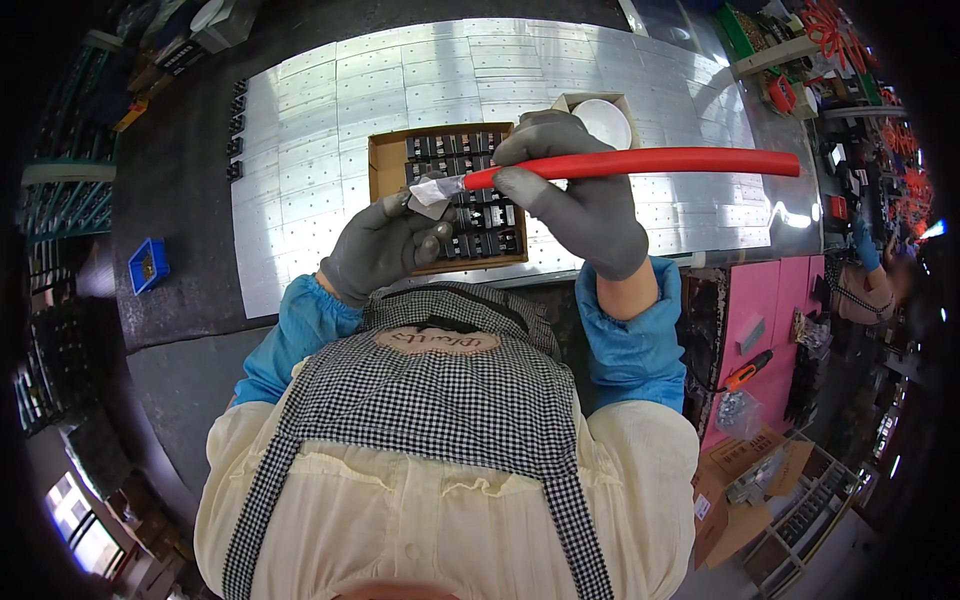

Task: Applying adhesive or sealant to electronic components with a brush and organizing them.

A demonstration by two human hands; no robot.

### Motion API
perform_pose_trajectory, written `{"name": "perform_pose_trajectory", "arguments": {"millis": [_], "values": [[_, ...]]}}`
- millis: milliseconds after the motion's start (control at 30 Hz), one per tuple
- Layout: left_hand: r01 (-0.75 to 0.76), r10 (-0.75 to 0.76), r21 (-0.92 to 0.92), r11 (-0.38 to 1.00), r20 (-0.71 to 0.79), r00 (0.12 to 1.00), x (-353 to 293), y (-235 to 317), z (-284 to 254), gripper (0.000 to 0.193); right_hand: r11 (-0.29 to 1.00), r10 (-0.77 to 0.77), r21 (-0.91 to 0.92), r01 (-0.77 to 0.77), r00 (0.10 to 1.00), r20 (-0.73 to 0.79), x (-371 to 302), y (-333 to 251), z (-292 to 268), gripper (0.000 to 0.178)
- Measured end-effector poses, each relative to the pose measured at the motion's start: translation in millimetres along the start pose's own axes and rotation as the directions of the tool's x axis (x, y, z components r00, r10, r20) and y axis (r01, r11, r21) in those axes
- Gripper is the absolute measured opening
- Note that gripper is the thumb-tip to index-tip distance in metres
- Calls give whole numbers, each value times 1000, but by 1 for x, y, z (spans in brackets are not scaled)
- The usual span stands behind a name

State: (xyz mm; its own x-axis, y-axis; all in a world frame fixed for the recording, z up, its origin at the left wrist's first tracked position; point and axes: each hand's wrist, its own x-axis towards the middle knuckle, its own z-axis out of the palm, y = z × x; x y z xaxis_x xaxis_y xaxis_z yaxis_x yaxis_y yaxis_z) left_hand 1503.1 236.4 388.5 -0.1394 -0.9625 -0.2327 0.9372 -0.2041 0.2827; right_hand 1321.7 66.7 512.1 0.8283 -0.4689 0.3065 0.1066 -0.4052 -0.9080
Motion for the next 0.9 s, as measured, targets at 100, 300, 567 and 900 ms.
{"name": "perform_pose_trajectory", "arguments": {"millis": [100,300,567,900], "values": [[-16,15,25,1000,41,999,-3,2,-2,48,988,-44,-146,56,995,86,4,4,2,19],[18,-25,77,997,92,995,-3,8,-13,48,996,88,10,-87,992,-88,1,2,9,18],[96,-101,31,995,266,959,-2,11,-21,48,962,218,160,-221,975,39,9,1,12,20],[65,-74,77,995,124,990,-6,12,-20,47,965,254,67,-255,967,16,16,1,15,20]]}}
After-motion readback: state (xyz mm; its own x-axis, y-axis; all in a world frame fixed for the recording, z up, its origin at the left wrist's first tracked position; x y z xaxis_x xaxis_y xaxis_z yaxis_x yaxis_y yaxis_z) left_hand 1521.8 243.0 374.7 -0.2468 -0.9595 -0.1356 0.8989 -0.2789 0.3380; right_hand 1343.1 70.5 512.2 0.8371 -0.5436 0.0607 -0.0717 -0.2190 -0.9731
